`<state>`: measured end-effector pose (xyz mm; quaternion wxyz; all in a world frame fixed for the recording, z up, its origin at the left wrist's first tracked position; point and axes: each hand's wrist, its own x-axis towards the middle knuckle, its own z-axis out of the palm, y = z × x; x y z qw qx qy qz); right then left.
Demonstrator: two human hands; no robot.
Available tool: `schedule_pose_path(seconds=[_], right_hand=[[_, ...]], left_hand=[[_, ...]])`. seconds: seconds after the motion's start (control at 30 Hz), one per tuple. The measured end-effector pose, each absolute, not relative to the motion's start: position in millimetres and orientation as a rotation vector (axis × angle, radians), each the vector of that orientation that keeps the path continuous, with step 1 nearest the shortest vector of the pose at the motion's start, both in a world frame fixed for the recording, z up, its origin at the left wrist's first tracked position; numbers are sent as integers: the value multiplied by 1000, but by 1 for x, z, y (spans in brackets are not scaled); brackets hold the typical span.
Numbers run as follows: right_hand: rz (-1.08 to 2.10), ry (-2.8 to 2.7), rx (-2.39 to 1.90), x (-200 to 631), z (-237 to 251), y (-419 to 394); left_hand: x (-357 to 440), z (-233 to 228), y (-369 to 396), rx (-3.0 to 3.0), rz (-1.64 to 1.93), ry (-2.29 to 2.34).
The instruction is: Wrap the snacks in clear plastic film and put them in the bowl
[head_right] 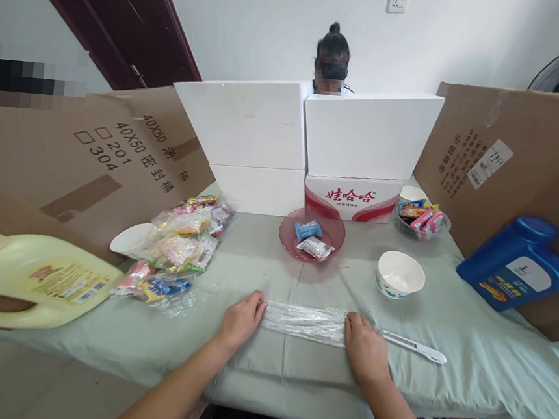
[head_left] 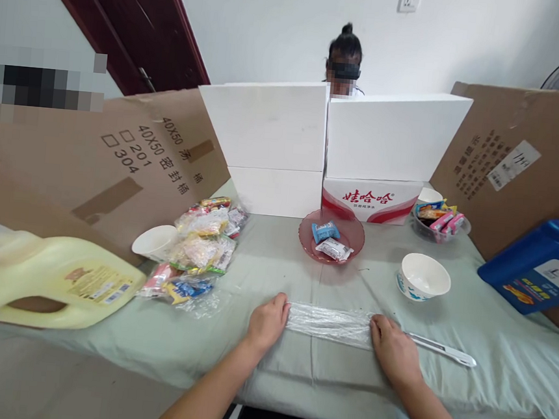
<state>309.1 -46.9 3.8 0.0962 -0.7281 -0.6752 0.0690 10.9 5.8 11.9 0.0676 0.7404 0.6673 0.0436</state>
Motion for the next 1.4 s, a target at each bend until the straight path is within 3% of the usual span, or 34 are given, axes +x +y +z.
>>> schedule_pose_path(seconds=[0.37,0.5,0.63,0.77,0.93,1.27,1.4], right_hand=[[93,-1970,-2133,308,1,-39],[-133,-1946,-1845,302,8,-39],[-99,-2226,-1519,271,9,-38],[17,-2553,-1342,246,-2,-34],[95,-2551,-1495,263,-16,-33],[-129,-2454,-1464,324,-27,-105],[-158,-2404,-1439,341,-25,-137]], left_hand=[[15,15,6,2300,104,2130],[24,33,-1,2449,483,2102],[50,35,-14,2569,815,1673],[63,6,-20,2714,629,1299],[36,-23,-15,2797,380,1393],[31,6,-25,2690,556,1593],[58,16,-42,2585,530,1446]])
